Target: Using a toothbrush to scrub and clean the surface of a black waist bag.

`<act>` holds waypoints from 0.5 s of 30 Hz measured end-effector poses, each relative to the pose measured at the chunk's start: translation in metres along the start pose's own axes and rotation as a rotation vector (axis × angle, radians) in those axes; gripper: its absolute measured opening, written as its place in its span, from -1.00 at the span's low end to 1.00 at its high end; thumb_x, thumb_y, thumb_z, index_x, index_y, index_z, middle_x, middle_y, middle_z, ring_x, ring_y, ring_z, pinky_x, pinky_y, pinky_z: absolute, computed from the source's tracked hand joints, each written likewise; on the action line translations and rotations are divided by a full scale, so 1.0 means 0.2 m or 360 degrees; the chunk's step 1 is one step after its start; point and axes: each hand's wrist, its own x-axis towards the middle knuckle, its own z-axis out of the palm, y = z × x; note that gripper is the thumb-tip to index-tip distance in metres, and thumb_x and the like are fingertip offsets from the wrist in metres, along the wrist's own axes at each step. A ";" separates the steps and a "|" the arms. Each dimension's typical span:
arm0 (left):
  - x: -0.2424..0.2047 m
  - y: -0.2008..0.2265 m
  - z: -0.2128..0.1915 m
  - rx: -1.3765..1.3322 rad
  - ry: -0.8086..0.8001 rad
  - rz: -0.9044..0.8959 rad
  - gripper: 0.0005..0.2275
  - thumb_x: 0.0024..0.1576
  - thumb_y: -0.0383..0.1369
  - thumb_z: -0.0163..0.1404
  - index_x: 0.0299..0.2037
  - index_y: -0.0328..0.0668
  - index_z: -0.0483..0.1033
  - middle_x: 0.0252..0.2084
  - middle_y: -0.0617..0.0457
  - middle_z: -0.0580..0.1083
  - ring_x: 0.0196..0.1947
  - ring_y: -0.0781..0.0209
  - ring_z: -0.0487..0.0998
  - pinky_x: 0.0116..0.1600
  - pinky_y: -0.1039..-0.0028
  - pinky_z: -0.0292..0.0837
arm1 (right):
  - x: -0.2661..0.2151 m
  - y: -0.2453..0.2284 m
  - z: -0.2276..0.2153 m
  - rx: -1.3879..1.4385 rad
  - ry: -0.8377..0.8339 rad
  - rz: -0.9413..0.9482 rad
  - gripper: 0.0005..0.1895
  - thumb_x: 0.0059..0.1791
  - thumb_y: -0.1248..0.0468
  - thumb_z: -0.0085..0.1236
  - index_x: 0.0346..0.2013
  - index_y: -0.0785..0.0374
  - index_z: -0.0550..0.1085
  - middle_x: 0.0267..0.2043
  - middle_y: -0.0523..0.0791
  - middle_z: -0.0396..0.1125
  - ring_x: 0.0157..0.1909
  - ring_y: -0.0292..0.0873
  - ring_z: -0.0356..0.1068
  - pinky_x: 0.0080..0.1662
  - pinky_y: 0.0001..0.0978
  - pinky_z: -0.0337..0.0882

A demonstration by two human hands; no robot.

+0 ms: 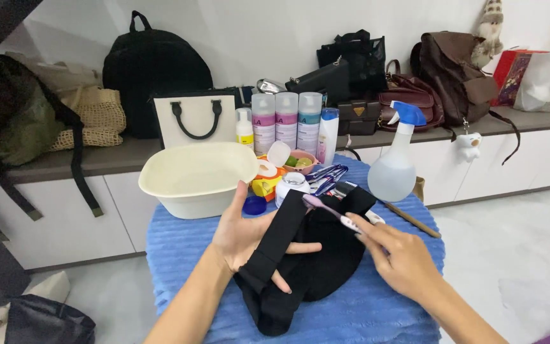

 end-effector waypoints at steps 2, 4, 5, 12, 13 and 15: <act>0.01 -0.02 0.04 -0.0044 0.0015 0.0006 0.11 -0.14 0.59 -0.31 0.60 0.29 -0.30 0.61 0.14 -0.24 0.53 -0.38 -0.37 -0.03 -0.72 0.16 | -0.04 -0.04 0.02 0.0029 -0.0095 -0.0035 -0.42 0.04 0.18 0.02 0.36 -0.31 0.32 -0.49 -0.29 0.37 -0.59 -0.28 0.26 -0.51 -0.37 0.29; 0.01 -0.01 0.03 -0.0090 0.0032 0.0007 0.12 -0.15 0.58 -0.31 0.58 0.23 -0.31 0.62 0.23 -0.30 0.51 -0.37 -0.36 -0.06 -0.73 0.16 | -0.04 -0.03 0.04 0.0059 -0.0190 -0.0066 -0.38 0.02 0.21 0.04 0.37 -0.34 0.28 -0.43 -0.30 0.45 -0.62 -0.29 0.29 -0.56 -0.40 0.34; 0.00 0.00 -0.01 -0.0006 0.0035 0.0005 0.12 -0.14 0.59 -0.31 0.62 0.27 -0.30 0.60 0.15 -0.20 0.55 -0.37 -0.37 -0.04 -0.72 0.15 | -0.02 0.01 0.04 0.0001 -0.0152 -0.0028 -0.39 0.03 0.21 0.00 0.37 -0.31 0.27 -0.42 -0.30 0.48 -0.62 -0.29 0.29 -0.57 -0.41 0.35; 0.01 0.00 0.03 0.0028 0.0062 0.0044 0.10 -0.14 0.57 -0.29 0.61 0.29 -0.27 0.60 -0.05 -0.20 0.53 -0.41 -0.34 -0.05 -0.70 0.19 | 0.02 -0.01 0.03 0.0029 -0.0173 0.0123 -0.39 0.00 0.19 0.02 0.34 -0.41 0.33 -0.37 -0.24 0.52 -0.40 -0.15 0.50 -0.27 -0.24 0.46; -0.01 -0.03 0.05 0.0018 0.0062 0.0033 0.10 -0.14 0.57 -0.29 0.61 0.29 -0.27 0.60 -0.05 -0.20 0.53 -0.41 -0.34 -0.05 -0.70 0.19 | 0.03 -0.01 0.04 0.0026 -0.0176 0.0136 -0.39 0.00 0.19 0.02 0.34 -0.41 0.33 -0.37 -0.24 0.52 -0.40 -0.15 0.50 -0.27 -0.24 0.46; 0.01 -0.03 0.10 0.0061 0.0126 0.0009 0.09 -0.14 0.47 -0.33 0.58 0.06 -0.26 0.63 0.32 -0.25 0.51 -0.39 -0.25 -0.07 -0.69 0.23 | 0.09 0.03 0.01 0.0402 0.0427 0.0221 -0.58 0.03 0.20 0.07 0.19 0.08 0.50 0.14 -0.06 0.50 0.05 -0.18 0.54 0.09 -0.35 0.40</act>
